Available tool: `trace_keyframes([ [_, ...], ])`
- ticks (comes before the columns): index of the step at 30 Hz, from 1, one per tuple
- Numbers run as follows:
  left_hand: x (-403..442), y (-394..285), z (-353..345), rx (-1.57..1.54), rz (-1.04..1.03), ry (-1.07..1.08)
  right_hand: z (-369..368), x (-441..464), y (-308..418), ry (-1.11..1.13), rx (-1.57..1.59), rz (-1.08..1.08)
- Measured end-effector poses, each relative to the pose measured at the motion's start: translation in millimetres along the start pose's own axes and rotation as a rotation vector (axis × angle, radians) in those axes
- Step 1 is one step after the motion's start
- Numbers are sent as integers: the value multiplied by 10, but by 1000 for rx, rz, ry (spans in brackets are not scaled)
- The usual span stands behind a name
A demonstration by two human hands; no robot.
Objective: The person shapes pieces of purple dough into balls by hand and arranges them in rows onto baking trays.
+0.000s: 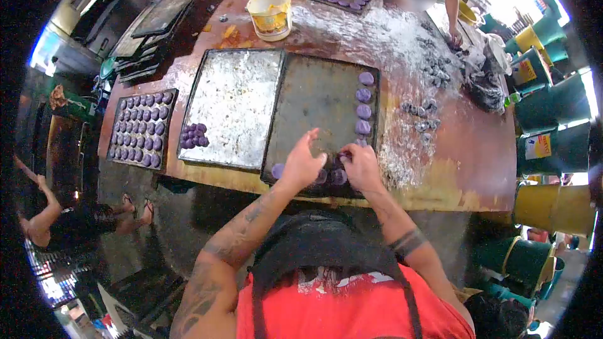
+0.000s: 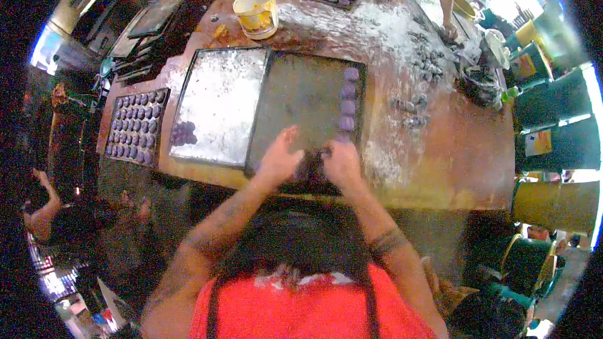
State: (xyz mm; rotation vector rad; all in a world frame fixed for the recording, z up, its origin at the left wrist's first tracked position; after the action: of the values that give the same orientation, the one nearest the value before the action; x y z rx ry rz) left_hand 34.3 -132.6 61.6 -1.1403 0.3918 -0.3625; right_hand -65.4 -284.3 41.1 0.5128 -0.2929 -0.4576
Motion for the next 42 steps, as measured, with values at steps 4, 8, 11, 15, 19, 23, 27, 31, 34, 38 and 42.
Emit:
trace_keyframes([
  [4, 16, 272, 222, -76, 60, 3, 80, -164, 214, 4, -149, 65],
  [8, -148, 221, 399, 100, 169, -4, -160, -539, 235, 167, -283, 488],
  [11, -204, 387, 544, 65, 208, -24, 207, 273, -185, 361, -68, -17],
  [15, -12, 723, 1099, 296, 23, -182, 914, 781, -1552, -372, -448, -85],
  [19, 353, 920, 1771, 688, -68, -348, 1063, 642, -2019, -283, -438, 25],
  [23, 617, 938, 2325, 1061, -277, -711, 1140, 205, -2694, -572, -37, -262],
  [27, 1019, 1249, 2581, 1250, -136, -549, 765, -538, -2928, -708, 1319, -1070],
  [31, 1203, 1114, 2276, 749, 48, -488, 245, -249, -1092, -111, 1067, -467],
  [34, 1074, 1191, 1549, -482, 264, -416, 252, 279, 199, -20, 522, -193],
  [38, 672, 430, 768, -902, 359, -189, 497, 658, 1256, -31, 650, 19],
  [42, 403, -169, 623, -866, 333, -98, 402, 757, 1376, -182, 367, 407],
])
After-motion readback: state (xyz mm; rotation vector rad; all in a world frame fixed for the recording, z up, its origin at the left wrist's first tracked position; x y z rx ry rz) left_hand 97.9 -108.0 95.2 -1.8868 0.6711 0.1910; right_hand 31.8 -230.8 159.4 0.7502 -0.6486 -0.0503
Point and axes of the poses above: each hand's wrist, its own x-axis towards the middle knuckle, its own z-axis out of the back of the hand, y = z × x, the point moved 5 cm from there along x, towards the middle knuckle, and after that the axes turned 11 degrees about -y, right-handed, at the moved point
